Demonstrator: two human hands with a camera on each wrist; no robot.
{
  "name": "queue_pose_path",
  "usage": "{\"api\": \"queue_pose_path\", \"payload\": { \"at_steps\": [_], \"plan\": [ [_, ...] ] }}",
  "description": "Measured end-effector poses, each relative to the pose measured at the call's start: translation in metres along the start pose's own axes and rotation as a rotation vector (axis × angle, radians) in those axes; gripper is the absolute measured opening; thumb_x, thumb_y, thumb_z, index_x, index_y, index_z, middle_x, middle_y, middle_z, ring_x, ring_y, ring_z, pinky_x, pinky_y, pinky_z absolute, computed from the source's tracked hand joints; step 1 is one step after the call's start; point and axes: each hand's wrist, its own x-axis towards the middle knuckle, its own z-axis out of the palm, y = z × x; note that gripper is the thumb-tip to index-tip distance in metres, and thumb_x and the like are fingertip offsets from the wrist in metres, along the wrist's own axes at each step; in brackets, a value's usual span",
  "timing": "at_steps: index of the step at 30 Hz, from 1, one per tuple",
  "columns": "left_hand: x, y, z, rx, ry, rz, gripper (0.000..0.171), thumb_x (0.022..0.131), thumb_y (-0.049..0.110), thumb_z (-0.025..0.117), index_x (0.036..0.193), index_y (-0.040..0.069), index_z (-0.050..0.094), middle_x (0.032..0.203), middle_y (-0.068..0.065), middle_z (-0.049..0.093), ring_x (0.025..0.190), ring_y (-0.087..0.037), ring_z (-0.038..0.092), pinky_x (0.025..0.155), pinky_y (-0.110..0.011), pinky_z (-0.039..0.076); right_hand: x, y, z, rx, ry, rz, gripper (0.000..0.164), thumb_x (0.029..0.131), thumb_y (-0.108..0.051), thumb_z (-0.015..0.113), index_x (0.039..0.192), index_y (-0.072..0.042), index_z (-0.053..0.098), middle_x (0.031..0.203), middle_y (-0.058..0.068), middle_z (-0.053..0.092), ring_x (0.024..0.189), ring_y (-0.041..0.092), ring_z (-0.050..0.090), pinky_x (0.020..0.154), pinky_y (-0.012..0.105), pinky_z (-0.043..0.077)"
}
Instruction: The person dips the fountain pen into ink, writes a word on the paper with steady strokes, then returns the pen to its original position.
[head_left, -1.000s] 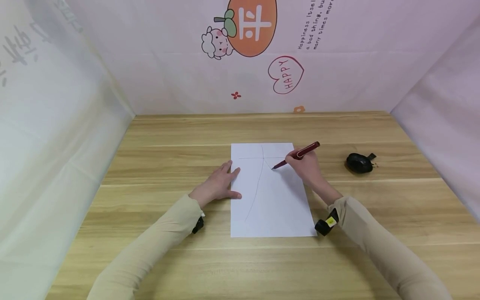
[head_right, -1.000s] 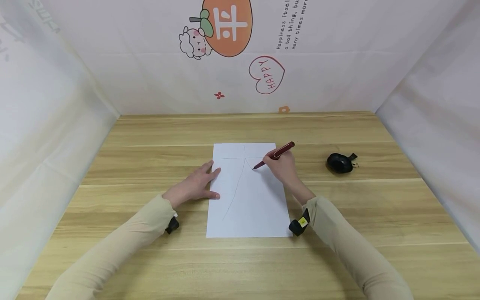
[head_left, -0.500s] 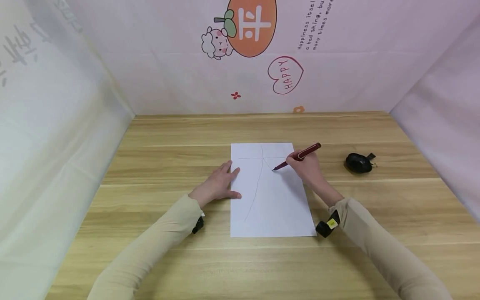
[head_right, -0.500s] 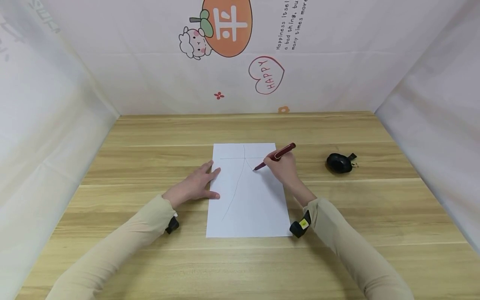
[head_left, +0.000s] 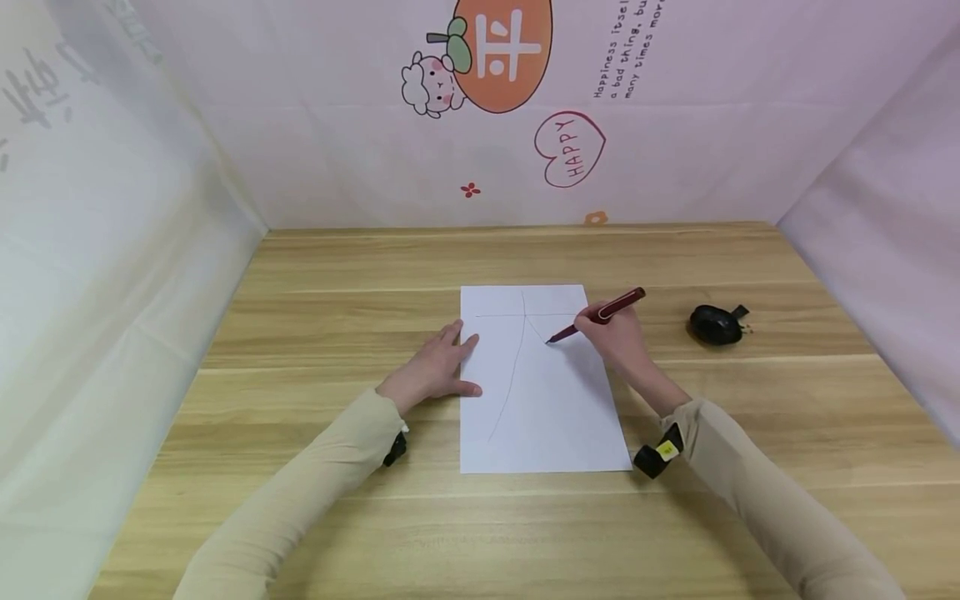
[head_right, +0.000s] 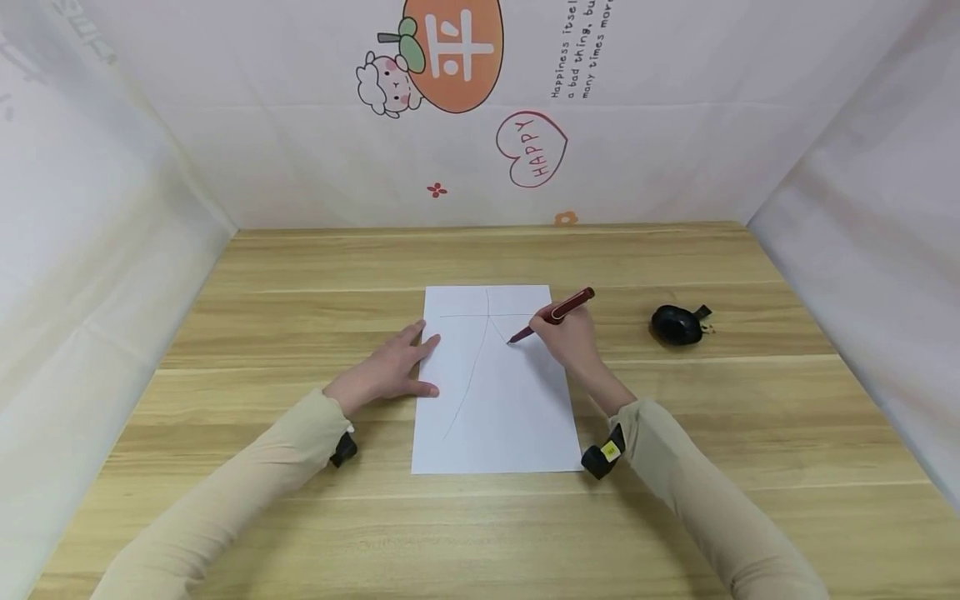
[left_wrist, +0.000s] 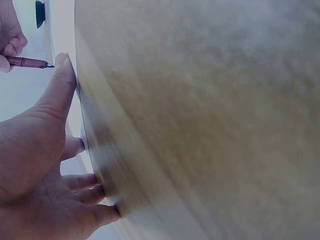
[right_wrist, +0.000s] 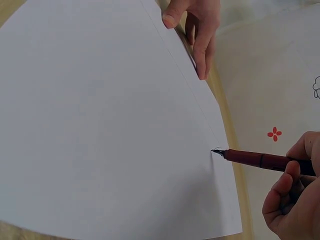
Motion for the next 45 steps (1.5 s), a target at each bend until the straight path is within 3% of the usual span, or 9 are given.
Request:
{"api": "queue_pose_path", "payload": {
  "at_steps": [15,37,45],
  "plan": [
    [-0.002,0.0,-0.001,-0.025,-0.007,-0.01,0.088,0.081,0.048,0.067,0.149,0.013,0.024,0.158,-0.019,0.005,0.146,-0.036,0.011,0.118,-0.047,0.019,-0.003,0.004,-0.004,-0.014,0.004,-0.019,0.017,0.082,-0.013,0.057,0.09,-0.001,0.067,0.067,-0.008,0.056,0.064,0.011,0.043,0.054,0.022,0.034],
    [-0.003,0.001,-0.001,-0.024,0.004,-0.002,0.088,0.081,0.047,0.067,0.149,0.012,0.025,0.157,-0.02,0.007,0.145,-0.036,0.013,0.117,-0.048,0.022,-0.013,0.009,-0.014,-0.03,-0.057,0.039,0.024,0.087,-0.017,0.055,0.1,0.0,0.065,0.084,0.009,0.062,0.071,0.016,0.048,0.058,0.023,0.039],
    [-0.005,0.002,-0.002,-0.031,-0.002,-0.002,0.088,0.081,0.047,0.067,0.149,0.012,0.025,0.157,-0.02,0.006,0.146,-0.036,0.012,0.117,-0.047,0.021,-0.018,0.009,-0.017,-0.037,-0.05,0.064,0.025,0.086,-0.018,0.056,0.101,-0.001,0.066,0.084,0.007,0.062,0.073,0.016,0.048,0.058,0.023,0.039]
  ]
}}
